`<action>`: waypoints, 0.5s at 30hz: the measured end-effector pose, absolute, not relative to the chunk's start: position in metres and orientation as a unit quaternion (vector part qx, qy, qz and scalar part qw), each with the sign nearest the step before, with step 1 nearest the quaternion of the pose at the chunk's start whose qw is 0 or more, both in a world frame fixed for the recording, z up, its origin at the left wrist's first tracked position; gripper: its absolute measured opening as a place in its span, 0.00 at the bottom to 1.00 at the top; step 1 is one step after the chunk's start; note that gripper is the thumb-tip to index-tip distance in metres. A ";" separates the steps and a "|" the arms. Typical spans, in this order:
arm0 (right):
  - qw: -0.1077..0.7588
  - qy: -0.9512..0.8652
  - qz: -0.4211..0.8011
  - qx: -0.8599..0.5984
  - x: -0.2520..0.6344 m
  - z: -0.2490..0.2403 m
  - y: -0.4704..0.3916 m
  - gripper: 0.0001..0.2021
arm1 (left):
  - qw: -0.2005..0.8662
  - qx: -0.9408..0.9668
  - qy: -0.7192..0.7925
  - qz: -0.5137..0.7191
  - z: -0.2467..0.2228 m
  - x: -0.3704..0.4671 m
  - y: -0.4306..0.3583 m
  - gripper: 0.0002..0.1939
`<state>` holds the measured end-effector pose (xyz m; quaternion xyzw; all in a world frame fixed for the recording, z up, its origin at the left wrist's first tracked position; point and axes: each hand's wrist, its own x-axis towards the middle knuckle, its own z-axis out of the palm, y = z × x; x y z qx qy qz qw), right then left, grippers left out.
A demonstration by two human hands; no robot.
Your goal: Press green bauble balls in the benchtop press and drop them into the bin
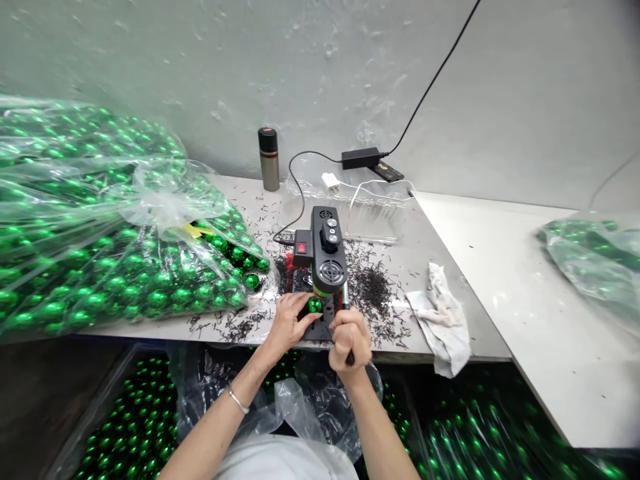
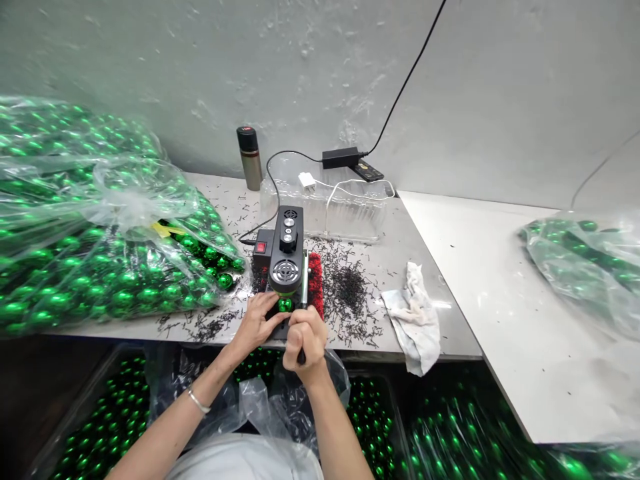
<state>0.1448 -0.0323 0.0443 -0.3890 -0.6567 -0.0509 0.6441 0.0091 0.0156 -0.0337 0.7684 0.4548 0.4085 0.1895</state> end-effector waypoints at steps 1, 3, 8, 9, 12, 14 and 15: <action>0.649 -0.655 -0.060 -0.383 0.145 0.035 -0.030 0.14 | 0.190 0.769 0.454 0.409 -0.034 0.009 0.016 0.16; 0.665 -0.644 -0.072 -0.372 0.146 0.019 -0.025 0.14 | 0.191 0.769 0.455 0.406 -0.033 0.009 0.016 0.15; 0.682 -0.633 -0.084 -0.356 0.146 0.002 -0.018 0.15 | 0.188 0.768 0.457 0.407 -0.030 0.011 0.015 0.14; 0.681 -0.633 -0.086 -0.357 0.146 0.002 -0.018 0.15 | 0.189 0.769 0.457 0.406 -0.030 0.011 0.015 0.14; 0.666 -0.643 -0.088 -0.367 0.148 0.004 -0.020 0.15 | 0.191 0.769 0.454 0.407 -0.030 0.010 0.014 0.14; 0.635 -0.673 -0.089 -0.368 0.150 0.006 -0.022 0.14 | 0.189 0.770 0.448 0.413 -0.031 0.010 0.015 0.15; 0.621 -0.687 -0.091 -0.366 0.151 0.008 -0.023 0.14 | 0.189 0.771 0.445 0.415 -0.031 0.010 0.016 0.15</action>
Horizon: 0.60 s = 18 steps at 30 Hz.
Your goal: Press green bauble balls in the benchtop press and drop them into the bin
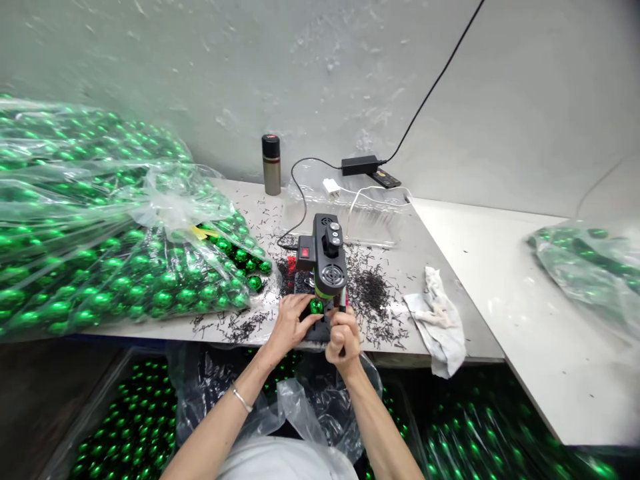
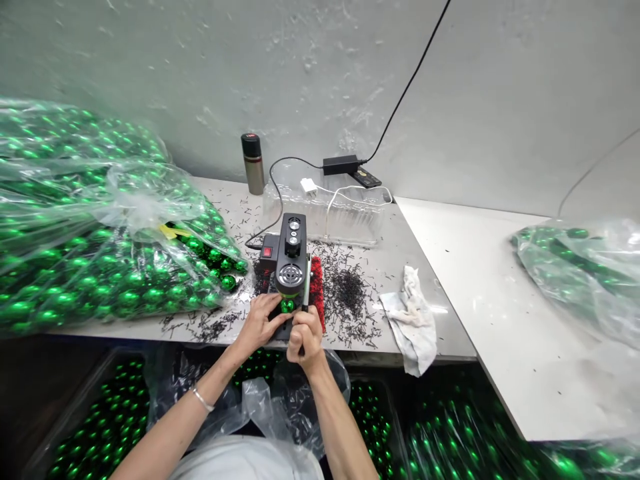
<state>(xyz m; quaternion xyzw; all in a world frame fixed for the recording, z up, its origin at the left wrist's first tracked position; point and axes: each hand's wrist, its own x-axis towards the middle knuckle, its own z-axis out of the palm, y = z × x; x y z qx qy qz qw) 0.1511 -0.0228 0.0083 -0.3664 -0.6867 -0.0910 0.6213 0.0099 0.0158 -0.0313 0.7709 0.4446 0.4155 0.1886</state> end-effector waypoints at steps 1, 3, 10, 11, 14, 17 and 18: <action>0.613 -0.695 -0.093 -0.364 0.152 0.011 -0.024 0.14 | 0.189 0.772 0.442 0.417 -0.032 0.010 0.017 0.15; 0.621 -0.690 -0.088 -0.363 0.153 0.020 -0.025 0.14 | 0.191 0.772 0.440 0.417 -0.032 0.011 0.019 0.15; 0.653 -0.612 0.022 -0.445 0.147 0.091 -0.029 0.13 | 0.200 0.785 0.423 0.406 -0.028 0.002 -0.003 0.16; 0.652 -0.609 0.031 -0.451 0.147 0.098 -0.030 0.13 | 0.198 0.793 0.415 0.400 -0.028 -0.002 -0.012 0.17; 0.663 -0.603 0.016 -0.445 0.144 0.101 -0.030 0.14 | 0.185 0.824 0.389 0.370 -0.026 -0.018 -0.030 0.27; 0.681 -0.592 -0.006 -0.431 0.140 0.088 -0.030 0.16 | 0.137 0.816 0.423 0.369 -0.015 -0.036 -0.017 0.34; 0.687 -0.589 -0.008 -0.426 0.139 0.084 -0.030 0.17 | 0.111 0.799 0.457 0.374 -0.009 -0.041 -0.006 0.31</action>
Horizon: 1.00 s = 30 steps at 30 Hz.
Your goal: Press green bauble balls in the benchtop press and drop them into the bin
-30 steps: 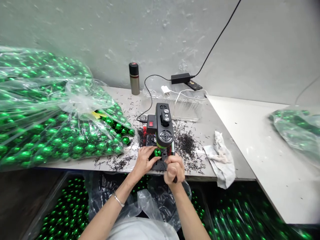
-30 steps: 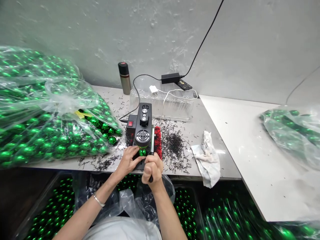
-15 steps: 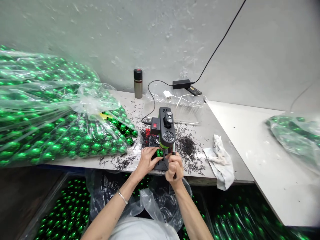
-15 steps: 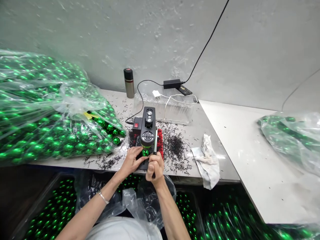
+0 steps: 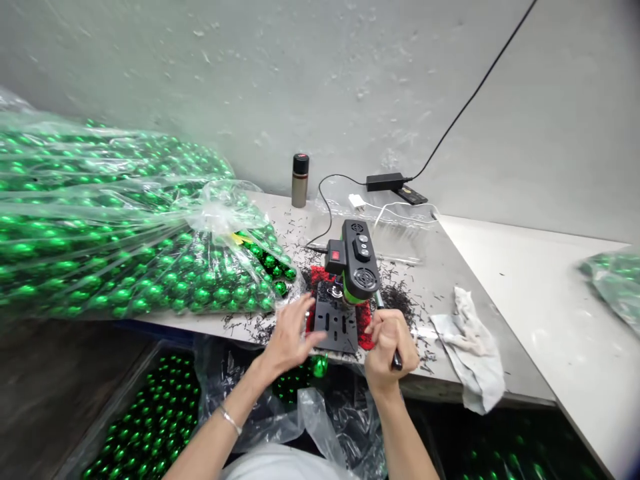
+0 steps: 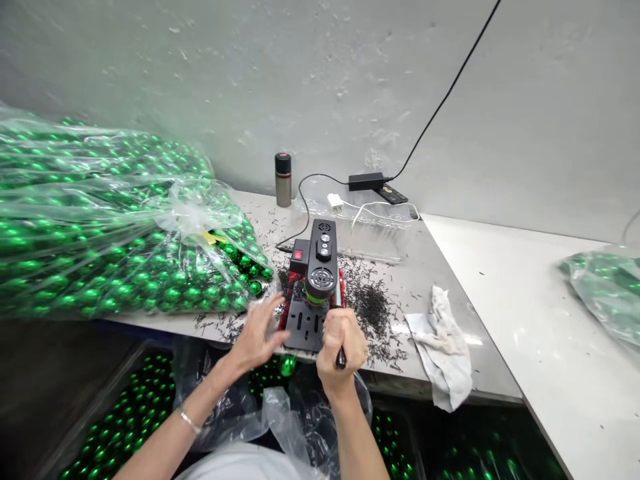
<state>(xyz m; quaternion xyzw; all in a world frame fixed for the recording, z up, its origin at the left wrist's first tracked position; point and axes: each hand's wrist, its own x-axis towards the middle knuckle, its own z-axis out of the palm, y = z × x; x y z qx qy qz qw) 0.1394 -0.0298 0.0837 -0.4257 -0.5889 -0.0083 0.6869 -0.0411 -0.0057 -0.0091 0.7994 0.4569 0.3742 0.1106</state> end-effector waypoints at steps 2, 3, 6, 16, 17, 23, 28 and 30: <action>0.694 -0.586 -0.012 -0.419 0.139 0.078 -0.029 0.17 | 0.059 0.752 0.549 0.360 0.005 -0.049 0.023 0.18; 0.693 -0.587 -0.012 -0.418 0.139 0.076 -0.029 0.17 | 0.047 0.735 0.591 0.331 0.011 -0.052 0.038 0.14; 0.688 -0.593 -0.013 -0.417 0.139 0.074 -0.029 0.17 | 0.055 0.703 0.661 0.256 0.027 -0.053 0.075 0.08; 0.683 -0.601 -0.002 -0.415 0.139 0.073 -0.031 0.16 | 0.149 0.672 0.669 0.282 0.035 -0.047 0.091 0.08; 0.685 -0.602 -0.003 -0.411 0.139 0.073 -0.031 0.16 | 0.199 0.653 0.658 0.318 0.036 -0.049 0.087 0.10; 0.693 -0.595 -0.006 -0.407 0.137 0.085 -0.029 0.16 | 0.635 0.336 0.469 0.513 0.033 -0.046 0.046 0.23; 0.673 -0.585 0.042 -0.451 0.139 0.110 -0.029 0.16 | 0.638 0.348 0.482 0.489 0.007 -0.013 0.024 0.28; 0.668 -0.588 0.052 -0.454 0.139 0.117 -0.028 0.17 | 0.603 0.409 0.491 0.477 -0.004 0.000 0.019 0.26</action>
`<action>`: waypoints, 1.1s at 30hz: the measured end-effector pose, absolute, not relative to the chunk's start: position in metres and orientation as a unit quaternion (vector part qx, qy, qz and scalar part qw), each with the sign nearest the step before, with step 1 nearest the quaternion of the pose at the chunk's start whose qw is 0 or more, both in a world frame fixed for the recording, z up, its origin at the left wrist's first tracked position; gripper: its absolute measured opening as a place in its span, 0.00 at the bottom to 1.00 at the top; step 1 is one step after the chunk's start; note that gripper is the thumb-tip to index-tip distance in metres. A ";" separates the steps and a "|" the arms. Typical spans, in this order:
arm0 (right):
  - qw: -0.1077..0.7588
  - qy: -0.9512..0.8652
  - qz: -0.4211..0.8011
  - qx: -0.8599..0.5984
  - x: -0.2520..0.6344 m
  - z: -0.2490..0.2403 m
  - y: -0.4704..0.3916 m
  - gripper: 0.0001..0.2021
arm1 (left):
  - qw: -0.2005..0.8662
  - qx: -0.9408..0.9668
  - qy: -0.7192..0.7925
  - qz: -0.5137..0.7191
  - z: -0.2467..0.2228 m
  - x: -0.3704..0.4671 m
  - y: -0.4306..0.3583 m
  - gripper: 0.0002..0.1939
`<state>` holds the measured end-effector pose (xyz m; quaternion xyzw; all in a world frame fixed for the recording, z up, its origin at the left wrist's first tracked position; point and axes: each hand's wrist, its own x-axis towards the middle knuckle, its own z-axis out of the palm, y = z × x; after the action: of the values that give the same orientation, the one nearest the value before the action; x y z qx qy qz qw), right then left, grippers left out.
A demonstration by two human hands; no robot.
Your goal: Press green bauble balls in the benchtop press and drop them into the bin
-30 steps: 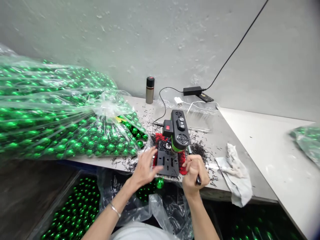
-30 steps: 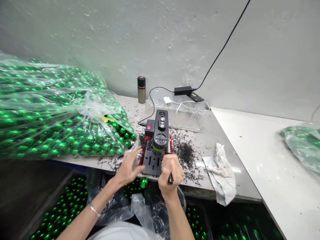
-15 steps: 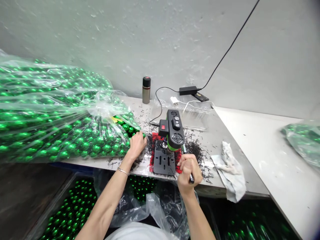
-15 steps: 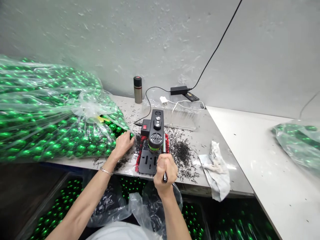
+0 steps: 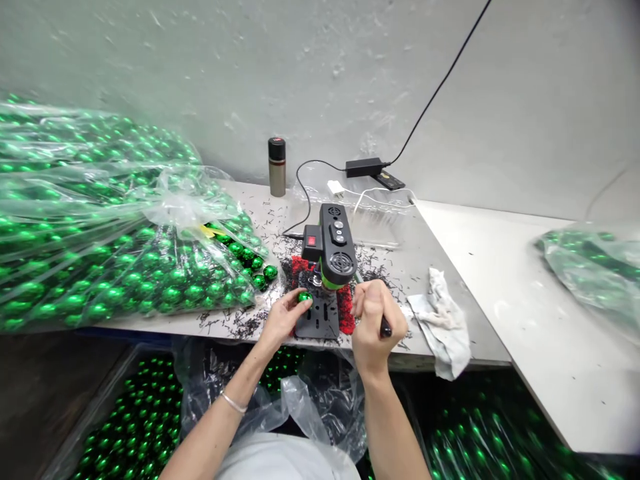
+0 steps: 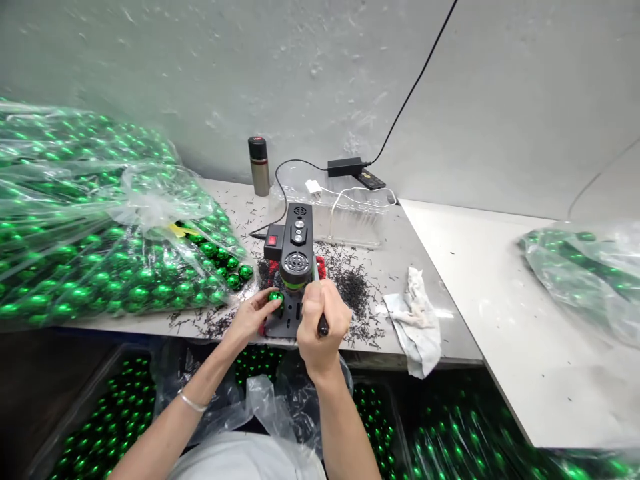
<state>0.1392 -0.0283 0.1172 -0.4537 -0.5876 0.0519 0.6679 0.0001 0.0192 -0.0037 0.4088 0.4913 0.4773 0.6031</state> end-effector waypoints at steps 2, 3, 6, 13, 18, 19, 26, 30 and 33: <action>0.665 -0.591 0.052 -0.453 0.140 0.120 -0.028 0.17 | 0.551 0.487 0.491 0.468 -0.011 0.009 0.015 0.23; 0.665 -0.591 0.051 -0.454 0.140 0.121 -0.028 0.17 | 0.515 0.528 0.491 0.464 -0.013 0.011 0.014 0.21; 0.663 -0.590 0.047 -0.458 0.139 0.119 -0.029 0.17 | 0.389 0.636 0.495 0.447 -0.015 0.013 0.010 0.18; 0.663 -0.588 0.037 -0.461 0.138 0.114 -0.032 0.15 | 0.285 0.692 0.494 0.443 -0.020 0.011 0.011 0.16; 0.666 -0.588 0.021 -0.459 0.137 0.110 -0.031 0.16 | 0.275 0.711 0.481 0.434 -0.021 0.010 0.008 0.16; 0.667 -0.589 0.016 -0.455 0.137 0.110 -0.031 0.16 | 0.274 0.711 0.480 0.434 -0.022 0.009 0.008 0.16; 0.666 -0.600 -0.004 -0.444 0.138 0.107 -0.031 0.16 | 0.225 0.718 0.509 0.418 -0.025 0.011 0.014 0.16; 0.666 -0.608 -0.005 -0.432 0.140 0.106 -0.031 0.16 | 0.215 0.733 0.508 0.399 -0.023 0.012 0.018 0.17; 0.662 -0.616 -0.010 -0.427 0.141 0.104 -0.032 0.15 | 0.216 0.744 0.496 0.393 -0.025 0.011 0.018 0.17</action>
<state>0.1406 -0.0315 0.1035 -0.4269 -0.6156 -0.0098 0.6624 0.0110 0.0184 -0.0247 0.7438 0.4955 0.3931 0.2158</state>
